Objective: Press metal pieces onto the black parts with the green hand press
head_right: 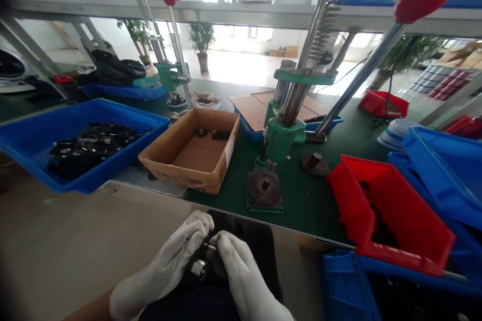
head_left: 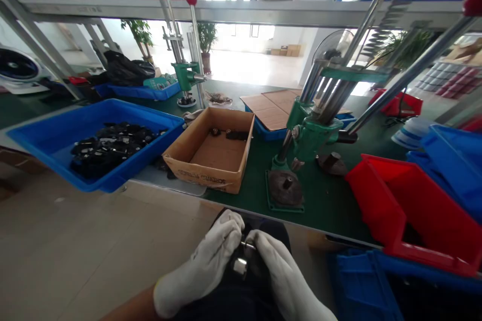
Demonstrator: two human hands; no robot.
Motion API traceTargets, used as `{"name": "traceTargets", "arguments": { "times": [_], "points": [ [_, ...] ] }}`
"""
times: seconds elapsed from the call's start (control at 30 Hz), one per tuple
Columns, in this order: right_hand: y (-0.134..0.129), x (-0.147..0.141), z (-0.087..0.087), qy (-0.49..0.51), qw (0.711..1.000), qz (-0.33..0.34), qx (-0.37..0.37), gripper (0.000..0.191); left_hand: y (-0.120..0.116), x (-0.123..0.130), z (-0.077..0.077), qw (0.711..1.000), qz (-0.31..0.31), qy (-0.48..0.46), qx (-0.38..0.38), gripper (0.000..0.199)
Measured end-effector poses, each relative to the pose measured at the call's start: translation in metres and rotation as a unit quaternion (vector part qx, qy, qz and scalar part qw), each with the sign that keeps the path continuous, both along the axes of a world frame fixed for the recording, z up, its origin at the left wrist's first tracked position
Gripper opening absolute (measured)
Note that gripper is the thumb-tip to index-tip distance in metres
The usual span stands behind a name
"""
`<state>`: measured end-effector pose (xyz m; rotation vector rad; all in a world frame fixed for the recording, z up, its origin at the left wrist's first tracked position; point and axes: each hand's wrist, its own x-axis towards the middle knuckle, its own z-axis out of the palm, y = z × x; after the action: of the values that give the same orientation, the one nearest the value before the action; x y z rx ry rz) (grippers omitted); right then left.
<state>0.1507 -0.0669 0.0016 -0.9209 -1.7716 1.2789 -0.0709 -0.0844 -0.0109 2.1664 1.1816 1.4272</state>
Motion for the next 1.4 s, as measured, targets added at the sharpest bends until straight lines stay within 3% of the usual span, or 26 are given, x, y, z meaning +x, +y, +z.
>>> {"name": "traceTargets", "arguments": {
  "times": [0.1, 0.2, 0.23, 0.33, 0.43, 0.7, 0.87, 1.1, 1.3, 1.4],
  "points": [
    [0.004, 0.002, 0.026, -0.038, 0.999, -0.023, -0.002, 0.042, -0.002, -0.012, -0.014, 0.997, 0.051, 0.057, -0.001, 0.041],
    [0.009, 0.002, 0.043, -0.090, 0.994, -0.057, 0.035, 0.012, -0.001, -0.008, 0.000, 0.998, 0.038, 0.045, -0.025, 0.027],
    [0.010, 0.001, 0.045, -0.100, 0.993, -0.056, 0.040, 0.014, 0.000, -0.003, 0.009, 0.998, 0.030, 0.036, -0.035, 0.022],
    [0.010, -0.008, 0.045, -0.126, 0.992, -0.017, 0.021, 0.029, 0.002, 0.011, 0.036, 0.999, 0.014, 0.049, -0.001, 0.019],
    [0.008, -0.016, 0.045, -0.151, 0.989, 0.003, 0.006, 0.026, 0.001, 0.015, 0.046, 0.994, 0.027, 0.096, 0.041, 0.021],
    [0.003, -0.019, 0.050, -0.187, 0.982, 0.006, 0.032, 0.014, -0.003, 0.009, 0.045, 0.990, 0.008, 0.144, 0.011, 0.018],
    [0.000, -0.017, 0.052, -0.211, 0.975, 0.017, 0.066, 0.011, -0.004, 0.009, 0.045, 0.984, -0.005, 0.166, 0.062, 0.020],
    [-0.006, -0.019, 0.047, -0.205, 0.971, 0.007, 0.123, 0.014, -0.008, 0.014, 0.045, 0.969, 0.023, 0.209, 0.132, 0.015],
    [-0.007, -0.019, 0.043, -0.201, 0.960, -0.023, 0.193, 0.016, -0.009, 0.017, 0.051, 0.966, 0.040, 0.205, 0.153, 0.016],
    [-0.005, -0.018, 0.043, -0.194, 0.953, -0.043, 0.229, 0.017, -0.007, 0.015, 0.052, 0.973, 0.019, 0.190, 0.130, 0.015]
  ]
}}
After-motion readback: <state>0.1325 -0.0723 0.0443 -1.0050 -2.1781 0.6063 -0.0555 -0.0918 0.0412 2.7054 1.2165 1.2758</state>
